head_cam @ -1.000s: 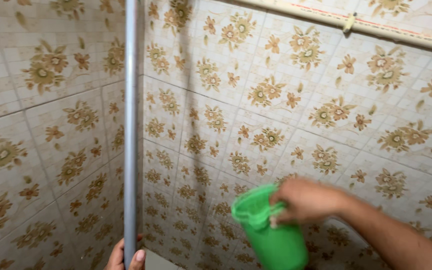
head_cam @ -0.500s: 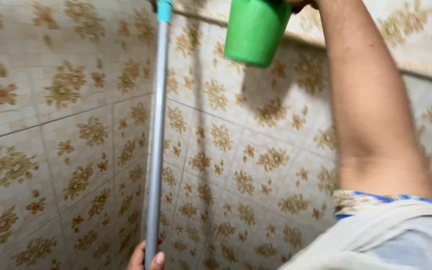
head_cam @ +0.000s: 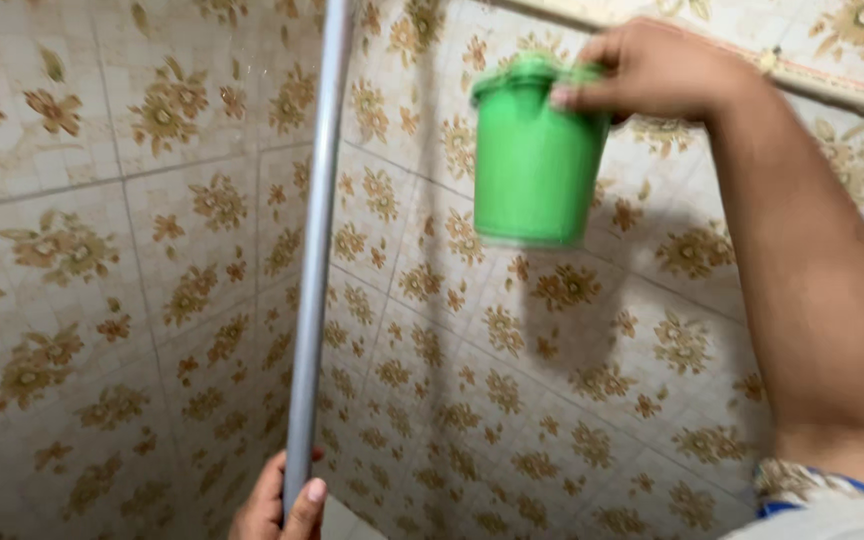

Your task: The person fills a bucket with water using a small plastic pitcher, then uses a long-handled brush to scrub the tiled walls of a bathroom.

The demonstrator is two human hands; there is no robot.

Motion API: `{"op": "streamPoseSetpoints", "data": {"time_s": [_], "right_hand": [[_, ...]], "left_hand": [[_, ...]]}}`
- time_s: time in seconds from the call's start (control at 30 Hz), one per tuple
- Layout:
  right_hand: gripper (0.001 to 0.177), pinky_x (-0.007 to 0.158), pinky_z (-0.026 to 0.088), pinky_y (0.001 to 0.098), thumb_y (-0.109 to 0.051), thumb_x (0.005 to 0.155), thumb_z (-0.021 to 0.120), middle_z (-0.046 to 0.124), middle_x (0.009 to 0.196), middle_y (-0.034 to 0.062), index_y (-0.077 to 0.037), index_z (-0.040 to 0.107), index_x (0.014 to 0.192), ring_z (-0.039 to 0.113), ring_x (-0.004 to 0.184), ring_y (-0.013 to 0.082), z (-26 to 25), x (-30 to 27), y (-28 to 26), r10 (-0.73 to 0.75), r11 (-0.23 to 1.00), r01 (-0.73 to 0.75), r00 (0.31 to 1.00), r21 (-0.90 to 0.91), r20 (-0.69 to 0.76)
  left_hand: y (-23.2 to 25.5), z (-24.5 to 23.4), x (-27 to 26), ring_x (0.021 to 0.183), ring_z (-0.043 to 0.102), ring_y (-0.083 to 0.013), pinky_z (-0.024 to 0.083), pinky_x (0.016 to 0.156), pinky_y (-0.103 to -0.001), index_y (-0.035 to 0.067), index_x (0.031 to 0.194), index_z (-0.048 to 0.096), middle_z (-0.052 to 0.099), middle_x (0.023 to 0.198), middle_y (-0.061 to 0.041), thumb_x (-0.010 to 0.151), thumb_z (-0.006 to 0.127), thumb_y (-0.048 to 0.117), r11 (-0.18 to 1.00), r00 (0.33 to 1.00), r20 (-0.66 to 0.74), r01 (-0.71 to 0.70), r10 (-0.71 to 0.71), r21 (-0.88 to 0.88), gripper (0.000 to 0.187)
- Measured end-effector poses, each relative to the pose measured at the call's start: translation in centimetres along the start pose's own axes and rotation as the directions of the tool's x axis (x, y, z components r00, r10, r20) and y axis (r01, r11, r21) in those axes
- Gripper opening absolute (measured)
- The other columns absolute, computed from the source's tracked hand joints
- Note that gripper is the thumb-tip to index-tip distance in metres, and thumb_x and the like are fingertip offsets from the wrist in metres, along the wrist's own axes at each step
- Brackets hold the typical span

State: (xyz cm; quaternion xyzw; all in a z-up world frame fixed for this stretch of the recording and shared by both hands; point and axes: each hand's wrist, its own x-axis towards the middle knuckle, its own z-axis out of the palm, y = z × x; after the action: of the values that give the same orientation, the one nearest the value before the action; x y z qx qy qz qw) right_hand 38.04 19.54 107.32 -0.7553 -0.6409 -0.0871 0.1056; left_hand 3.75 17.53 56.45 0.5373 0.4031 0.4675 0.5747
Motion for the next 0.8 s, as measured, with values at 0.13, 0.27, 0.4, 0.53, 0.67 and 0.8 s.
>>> {"op": "streamPoseSetpoints", "data": {"time_s": [0.13, 0.27, 0.4, 0.53, 0.67, 0.8], "right_hand": [[0.034, 0.07, 0.06, 0.0361, -0.043, 0.089, 0.068, 0.078, 0.084, 0.0087, -0.012, 0.079, 0.095, 0.068, 0.072, 0.02, 6.0, -8.8, -0.3, -0.135, 0.979, 0.189, 0.886, -0.081, 0.444], [0.03, 0.068, 0.06, 0.0281, -0.041, 0.087, 0.068, 0.077, 0.086, -0.0011, -0.017, 0.076, 0.104, 0.071, 0.071, 0.0115, 10.3, -16.7, 0.3, -0.329, 0.935, 0.338, 0.712, 0.108, 0.62], [0.034, 0.06, 0.056, 0.0334, -0.046, 0.091, 0.067, 0.074, 0.078, 0.0028, -0.013, 0.073, 0.096, 0.069, 0.065, 0.0161, 14.3, -23.0, 1.5, -0.388, 0.891, 0.406, 0.45, 0.202, 0.804], [0.045, 0.059, 0.047, 0.0379, -0.05, 0.094, 0.07, 0.068, 0.074, 0.0103, -0.005, 0.073, 0.092, 0.061, 0.066, 0.0218, 18.6, -24.6, 2.1, -0.672, 0.656, 0.61, 0.205, 0.444, 0.711], [0.043, 0.054, 0.052, 0.031, -0.05, 0.09, 0.065, 0.067, 0.077, 0.0027, -0.008, 0.07, 0.096, 0.058, 0.062, 0.0156, 17.6, -16.3, 1.5, -0.41, 0.842, 0.499, 0.344, 0.206, 0.845], [0.052, 0.091, 0.062, 0.0405, -0.051, 0.093, 0.061, 0.072, 0.112, 0.0102, -0.01, 0.068, 0.124, 0.07, 0.104, 0.0248, 2.7, -1.1, 1.3, -0.239, 0.965, 0.259, 0.924, -0.029, 0.297]], "left_hand": [[6.8, 1.1, -3.8, 0.038, 0.042, -0.012, 0.033, 0.038, -0.029, 0.006, 0.125, 0.062, 0.048, 0.052, -0.004, 0.093, 0.065, 0.024, 0.992, 0.997, 0.054, 0.059, -0.053, -0.115, 0.038], [10.3, 2.8, -5.7, 0.038, 0.043, -0.0122, 0.037, 0.037, -0.03, 0.001, 0.127, 0.056, 0.047, 0.055, -0.003, 0.095, 0.057, 0.022, 0.988, 0.996, 0.056, 0.076, -0.069, -0.137, 0.038], [10.1, 3.8, -7.1, 0.037, 0.043, -0.0107, 0.038, 0.036, -0.029, -0.001, 0.128, 0.054, 0.048, 0.056, -0.002, 0.096, 0.055, 0.02, 0.982, 0.997, 0.06, -0.028, 0.04, -0.185, 0.038], [6.6, 4.0, -6.9, 0.033, 0.042, -0.0124, 0.035, 0.033, -0.03, 0.001, 0.126, 0.055, 0.047, 0.052, -0.003, 0.093, 0.059, 0.02, 0.975, 0.998, 0.01, -0.052, 0.056, -0.214, 0.038], [1.6, 4.4, -5.5, 0.036, 0.039, -0.0105, 0.031, 0.036, -0.028, 0.003, 0.124, 0.059, 0.049, 0.051, -0.003, 0.089, 0.066, 0.019, 0.975, 0.997, -0.078, -0.031, 0.014, -0.22, 0.04], [-1.4, 4.6, -4.4, 0.042, 0.04, -0.0081, 0.029, 0.041, -0.026, 0.002, 0.123, 0.063, 0.05, 0.054, -0.001, 0.088, 0.07, 0.018, 0.971, 0.985, -0.167, 0.004, -0.046, -0.241, 0.039]]}}
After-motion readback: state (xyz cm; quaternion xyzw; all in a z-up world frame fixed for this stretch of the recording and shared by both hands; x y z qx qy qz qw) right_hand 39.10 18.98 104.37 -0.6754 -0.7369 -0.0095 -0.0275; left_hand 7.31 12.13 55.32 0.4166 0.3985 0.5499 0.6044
